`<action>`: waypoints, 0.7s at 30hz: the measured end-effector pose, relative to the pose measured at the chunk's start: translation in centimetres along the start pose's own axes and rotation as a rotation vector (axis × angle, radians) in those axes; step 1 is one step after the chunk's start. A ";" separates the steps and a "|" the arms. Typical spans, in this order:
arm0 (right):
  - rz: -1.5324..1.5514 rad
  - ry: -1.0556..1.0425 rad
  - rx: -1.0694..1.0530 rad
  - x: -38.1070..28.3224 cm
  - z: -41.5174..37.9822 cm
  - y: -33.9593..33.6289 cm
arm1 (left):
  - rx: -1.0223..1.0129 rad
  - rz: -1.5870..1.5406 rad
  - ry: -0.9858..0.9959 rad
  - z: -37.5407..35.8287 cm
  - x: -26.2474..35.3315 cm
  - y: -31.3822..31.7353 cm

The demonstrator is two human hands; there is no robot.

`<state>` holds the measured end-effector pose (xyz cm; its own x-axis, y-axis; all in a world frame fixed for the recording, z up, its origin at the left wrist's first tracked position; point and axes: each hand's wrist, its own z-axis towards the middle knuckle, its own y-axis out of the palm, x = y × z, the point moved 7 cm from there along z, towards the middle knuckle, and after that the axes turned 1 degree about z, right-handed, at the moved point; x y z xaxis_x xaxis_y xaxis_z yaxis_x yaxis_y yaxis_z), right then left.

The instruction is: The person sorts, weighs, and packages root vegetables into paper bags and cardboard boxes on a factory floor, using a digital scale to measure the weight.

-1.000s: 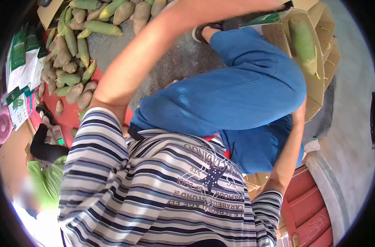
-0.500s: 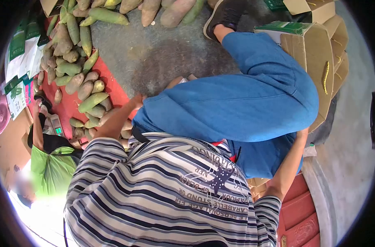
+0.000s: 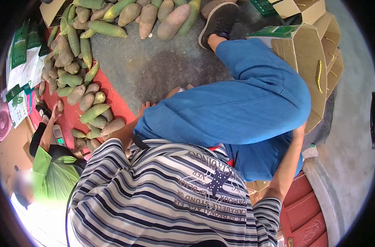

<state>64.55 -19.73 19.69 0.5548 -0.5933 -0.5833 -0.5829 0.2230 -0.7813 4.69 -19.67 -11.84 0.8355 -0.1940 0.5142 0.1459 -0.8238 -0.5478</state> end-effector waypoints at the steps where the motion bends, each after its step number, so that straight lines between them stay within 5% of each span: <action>1: -0.008 0.019 0.003 -0.5 -0.2 0.0 | -0.003 -0.010 -0.009 -0.1 0.0 0.2; 9: -0.140 -0.044 0.038 -0.6 0.2 -0.3 | 0.165 -0.087 -0.162 1.3 -2.7 -2.9; 14: -0.048 -0.037 -0.039 -2.6 0.5 0.1 | 0.303 -0.053 -0.479 4.2 -0.7 -17.5; 21: -0.108 -0.153 -0.004 -3.4 0.3 0.2 | 0.773 0.042 -0.103 15.3 3.2 -36.3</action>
<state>62.75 -17.40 21.49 0.6978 -0.4892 -0.5233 -0.5171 0.1616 -0.8405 10.17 17.75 -0.41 0.8877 -0.1353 0.4402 0.4097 -0.2044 -0.8890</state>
